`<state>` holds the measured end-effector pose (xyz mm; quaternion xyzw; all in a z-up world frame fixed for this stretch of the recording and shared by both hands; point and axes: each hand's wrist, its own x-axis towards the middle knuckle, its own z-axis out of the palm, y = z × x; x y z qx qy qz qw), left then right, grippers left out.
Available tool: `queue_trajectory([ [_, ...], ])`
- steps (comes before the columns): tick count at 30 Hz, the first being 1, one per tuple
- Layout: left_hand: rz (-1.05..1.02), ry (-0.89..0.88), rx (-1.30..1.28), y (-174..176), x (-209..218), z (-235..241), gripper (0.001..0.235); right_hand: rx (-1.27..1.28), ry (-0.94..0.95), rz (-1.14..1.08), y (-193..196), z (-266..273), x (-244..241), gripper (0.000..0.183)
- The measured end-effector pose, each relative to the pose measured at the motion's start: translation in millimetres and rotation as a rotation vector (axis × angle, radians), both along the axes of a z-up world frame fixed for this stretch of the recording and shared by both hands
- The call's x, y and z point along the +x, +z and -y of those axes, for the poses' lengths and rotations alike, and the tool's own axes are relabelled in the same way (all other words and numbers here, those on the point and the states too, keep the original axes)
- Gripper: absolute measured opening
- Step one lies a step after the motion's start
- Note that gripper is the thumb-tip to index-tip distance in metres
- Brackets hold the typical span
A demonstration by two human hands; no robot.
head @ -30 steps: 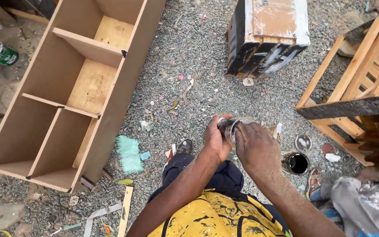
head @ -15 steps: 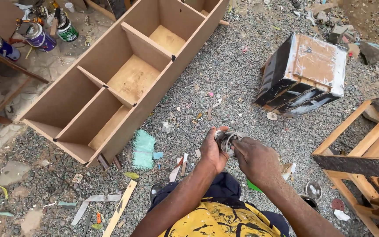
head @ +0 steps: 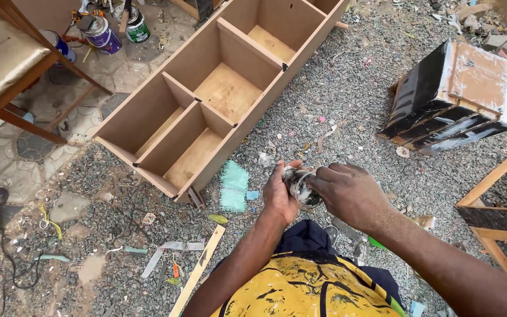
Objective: The person uses a small stick to scoop a dark substance from a plastic cup and applies it to the edges and corners of a wooden cabinet. The person repeatedly dips the stick into the cup and fills the gaps in the woodwork.
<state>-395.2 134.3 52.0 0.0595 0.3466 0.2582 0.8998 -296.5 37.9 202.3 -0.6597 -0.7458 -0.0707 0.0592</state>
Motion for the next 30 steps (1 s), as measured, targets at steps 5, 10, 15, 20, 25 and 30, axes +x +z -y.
queue_trajectory([
  [5,0.076,0.124,-0.014,14,-35,-23,0.044,0.095,0.036,0.196,-20,-21,-46,0.01],
  [10,0.18,0.378,-0.088,36,-62,-31,0.039,-0.224,-0.093,0.095,1,-46,-85,0.012],
  [15,0.218,0.518,-0.105,26,-69,-31,0.038,-0.434,-0.445,-0.61,5,-56,-102,0.027],
  [20,0.257,0.597,-0.102,26,-62,-33,0.037,-0.423,-0.63,-1.061,17,-54,-91,0.036],
  [25,0.282,0.568,-0.095,0,-36,-35,0.039,-0.161,-0.377,-0.529,11,-58,-66,0.024],
  [30,0.22,0.603,-0.076,-30,1,-27,0.039,0.097,0.074,0.009,-28,-63,-38,0.009],
])
